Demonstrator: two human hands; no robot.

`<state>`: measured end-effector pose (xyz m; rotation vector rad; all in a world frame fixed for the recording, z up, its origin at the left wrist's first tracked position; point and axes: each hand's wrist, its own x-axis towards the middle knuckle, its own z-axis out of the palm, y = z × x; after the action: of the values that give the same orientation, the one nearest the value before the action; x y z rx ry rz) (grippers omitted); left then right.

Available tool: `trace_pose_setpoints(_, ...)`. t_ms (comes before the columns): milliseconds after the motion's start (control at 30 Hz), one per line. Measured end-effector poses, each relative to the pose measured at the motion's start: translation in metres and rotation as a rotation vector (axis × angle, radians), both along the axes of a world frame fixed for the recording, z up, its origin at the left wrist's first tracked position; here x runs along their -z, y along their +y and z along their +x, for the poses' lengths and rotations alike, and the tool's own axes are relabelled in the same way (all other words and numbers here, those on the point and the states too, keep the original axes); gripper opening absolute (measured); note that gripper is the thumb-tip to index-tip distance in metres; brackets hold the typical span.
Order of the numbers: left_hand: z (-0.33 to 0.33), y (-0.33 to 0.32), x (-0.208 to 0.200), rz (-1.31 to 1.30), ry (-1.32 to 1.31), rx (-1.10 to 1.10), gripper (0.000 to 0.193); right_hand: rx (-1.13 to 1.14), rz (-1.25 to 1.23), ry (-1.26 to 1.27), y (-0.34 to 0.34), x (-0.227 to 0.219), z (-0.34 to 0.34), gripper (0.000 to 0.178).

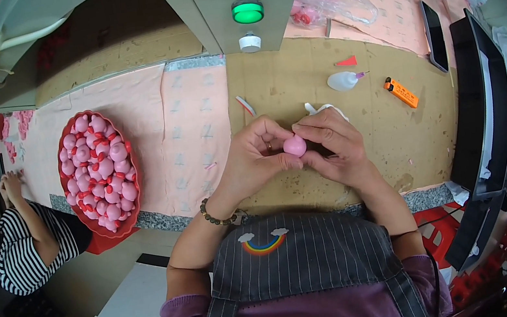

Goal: Applying glue to pink plastic toy components and attaching small white pieces to them.

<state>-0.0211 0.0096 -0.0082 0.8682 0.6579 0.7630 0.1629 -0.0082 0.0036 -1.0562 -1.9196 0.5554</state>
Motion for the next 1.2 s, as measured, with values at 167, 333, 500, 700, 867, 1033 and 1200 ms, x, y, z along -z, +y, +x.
trace_pose_setpoints(167,-0.001,-0.005,-0.005,0.04,-0.041,0.003,0.033,-0.048,-0.014,0.164,-0.005,0.0,-0.002,0.037)
trace_pose_setpoints(333,0.004,-0.01,0.004,0.05,-0.079,-0.053,0.031,-0.048,0.057,0.076,-0.004,-0.004,-0.002,0.041)
trace_pose_setpoints(500,0.006,-0.012,0.007,0.052,-0.107,-0.063,0.029,-0.03,0.066,0.016,-0.005,-0.005,0.0,0.039)
trace_pose_setpoints(700,0.009,-0.01,0.005,0.096,-0.069,-0.015,0.019,-0.018,0.014,0.027,-0.001,-0.006,0.004,0.039)
trace_pose_setpoints(867,0.01,-0.009,-0.005,0.147,-0.012,0.002,0.039,-0.033,0.038,-0.016,0.0,-0.003,0.016,0.033)
trace_pose_setpoints(1033,0.004,-0.014,0.002,0.146,0.056,0.014,0.04,-0.029,-0.112,0.066,0.003,-0.022,0.008,0.044)
trace_pose_setpoints(1200,0.006,-0.01,-0.002,0.042,0.08,-0.013,0.035,0.02,-0.161,0.097,-0.002,-0.015,0.003,0.051)
